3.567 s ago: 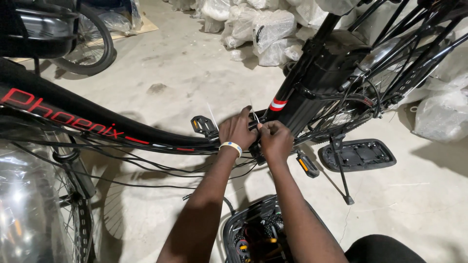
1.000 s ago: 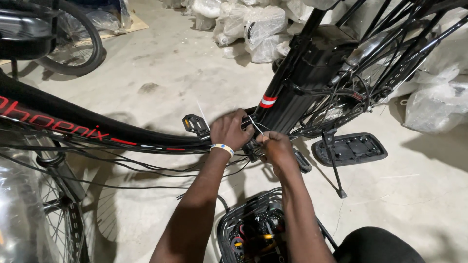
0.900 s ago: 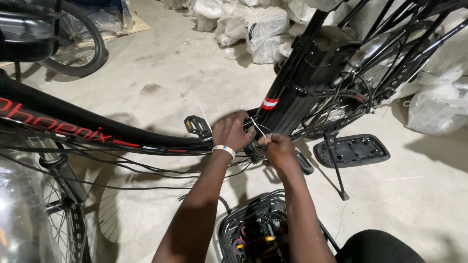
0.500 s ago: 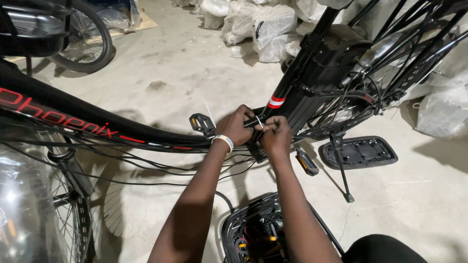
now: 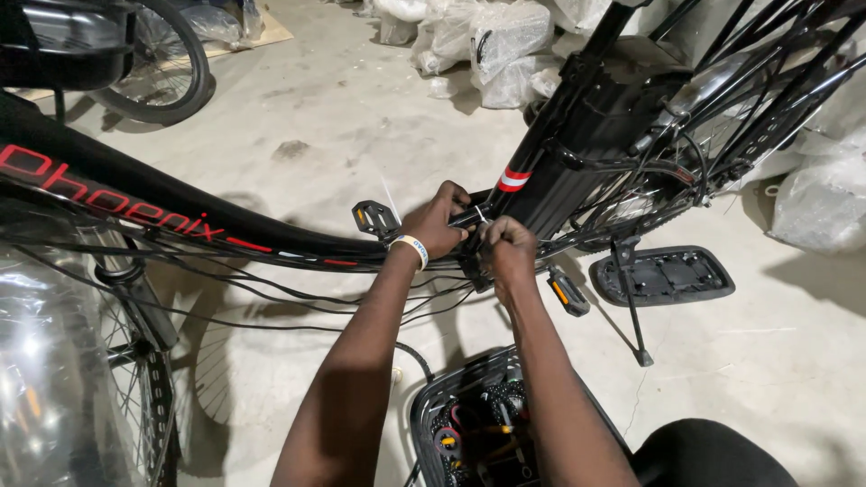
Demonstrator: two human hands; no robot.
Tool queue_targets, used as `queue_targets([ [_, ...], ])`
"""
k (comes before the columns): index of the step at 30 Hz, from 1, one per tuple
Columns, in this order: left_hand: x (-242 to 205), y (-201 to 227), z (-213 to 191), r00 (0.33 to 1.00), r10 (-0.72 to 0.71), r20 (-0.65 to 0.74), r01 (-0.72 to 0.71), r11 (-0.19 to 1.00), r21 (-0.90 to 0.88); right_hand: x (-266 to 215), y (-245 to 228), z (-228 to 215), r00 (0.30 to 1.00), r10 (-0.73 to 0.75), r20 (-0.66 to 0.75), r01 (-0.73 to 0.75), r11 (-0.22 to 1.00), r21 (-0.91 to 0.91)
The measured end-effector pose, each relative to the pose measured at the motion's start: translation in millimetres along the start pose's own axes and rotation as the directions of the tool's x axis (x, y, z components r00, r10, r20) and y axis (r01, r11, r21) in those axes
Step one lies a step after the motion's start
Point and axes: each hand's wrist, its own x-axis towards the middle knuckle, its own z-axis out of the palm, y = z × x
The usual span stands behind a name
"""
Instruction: The person secures the electrical wiring of a black Phoenix bicycle using white zip ties. They route the cables along the frame and tighten the ties to hold them in place. The person then uses black electrical tape to wrap and bundle the wires near the front fork.
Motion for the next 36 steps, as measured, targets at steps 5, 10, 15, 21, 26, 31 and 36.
queue_targets([
  [5,1.9,-0.9,-1.7,1.000,0.018,-0.013,-0.018,1.000,0.019,-13.9,-5.3,9.6,0.999,-0.030,-0.028,0.032,0.996,0.078],
  [10,-5.5,1.7,4.5,0.997,0.030,-0.075,-0.030,1.000,0.008,-44.4,4.5,1.7,0.990,0.002,-0.142,0.006,0.998,0.061],
  [15,-24.3,8.4,7.3,0.973,0.110,-0.205,-0.110,0.994,0.013,-46.6,101.9,-14.2,0.923,0.199,-0.328,-0.215,0.977,-0.012],
  [21,-32.7,-11.0,8.9,0.923,0.138,-0.359,-0.240,0.936,-0.257,-87.8,111.4,23.7,0.817,0.576,0.023,-0.574,0.817,-0.049],
  [26,-87.7,6.3,-33.8,0.863,-0.013,-0.505,-0.145,0.952,-0.271,-108.0,87.6,57.5,0.537,0.731,0.421,-0.843,0.452,0.290],
  [31,-178.5,29.7,-57.1,0.547,-0.344,-0.763,-0.114,0.873,-0.475,-138.6,86.0,100.2,0.451,0.756,0.475,-0.885,0.446,0.132],
  [36,-191.2,-2.6,-84.2,-0.363,-0.506,-0.782,-0.066,0.851,-0.520,-109.8,229.3,94.8,0.474,0.813,0.339,-0.877,0.471,0.096],
])
